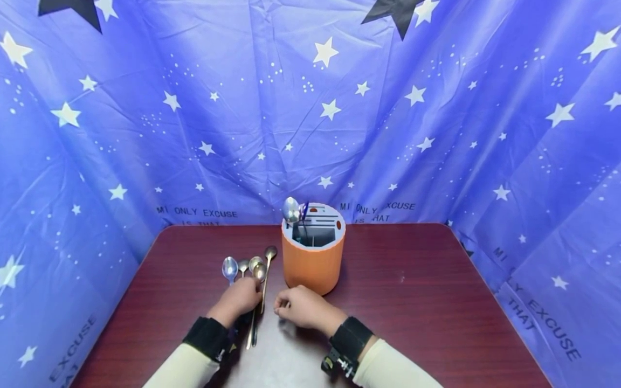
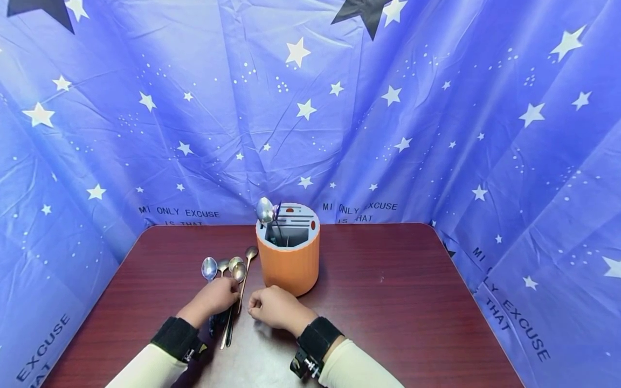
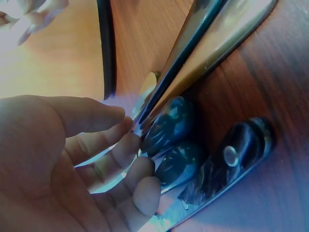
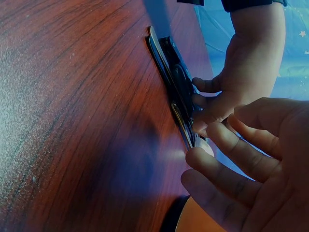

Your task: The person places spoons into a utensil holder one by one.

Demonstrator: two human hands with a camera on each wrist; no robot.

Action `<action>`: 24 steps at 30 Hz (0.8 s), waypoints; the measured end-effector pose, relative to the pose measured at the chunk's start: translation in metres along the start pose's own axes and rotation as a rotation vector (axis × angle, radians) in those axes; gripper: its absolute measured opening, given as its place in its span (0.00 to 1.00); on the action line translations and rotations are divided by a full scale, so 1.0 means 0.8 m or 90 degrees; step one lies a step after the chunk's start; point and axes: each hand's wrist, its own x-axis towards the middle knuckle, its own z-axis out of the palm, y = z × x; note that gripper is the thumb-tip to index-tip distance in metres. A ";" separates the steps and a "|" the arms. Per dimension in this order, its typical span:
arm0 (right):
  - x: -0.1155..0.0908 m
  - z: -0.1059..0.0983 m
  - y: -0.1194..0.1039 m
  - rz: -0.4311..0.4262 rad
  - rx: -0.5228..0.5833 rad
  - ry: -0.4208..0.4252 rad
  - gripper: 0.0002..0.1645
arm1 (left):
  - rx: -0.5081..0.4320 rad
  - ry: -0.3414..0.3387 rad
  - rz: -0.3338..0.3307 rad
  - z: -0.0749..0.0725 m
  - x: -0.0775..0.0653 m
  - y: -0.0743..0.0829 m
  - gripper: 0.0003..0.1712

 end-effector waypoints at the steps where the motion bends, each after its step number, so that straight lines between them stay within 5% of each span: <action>1: 0.000 0.000 0.000 0.000 0.000 -0.001 0.05 | 0.001 -0.001 0.000 0.001 0.001 0.000 0.12; 15: -0.003 -0.002 -0.002 0.004 -0.013 0.003 0.05 | 0.057 0.013 -0.005 0.009 0.008 -0.004 0.11; 24: -0.005 0.000 0.000 -0.005 -0.020 0.012 0.05 | 0.020 0.006 -0.017 0.014 0.005 0.006 0.12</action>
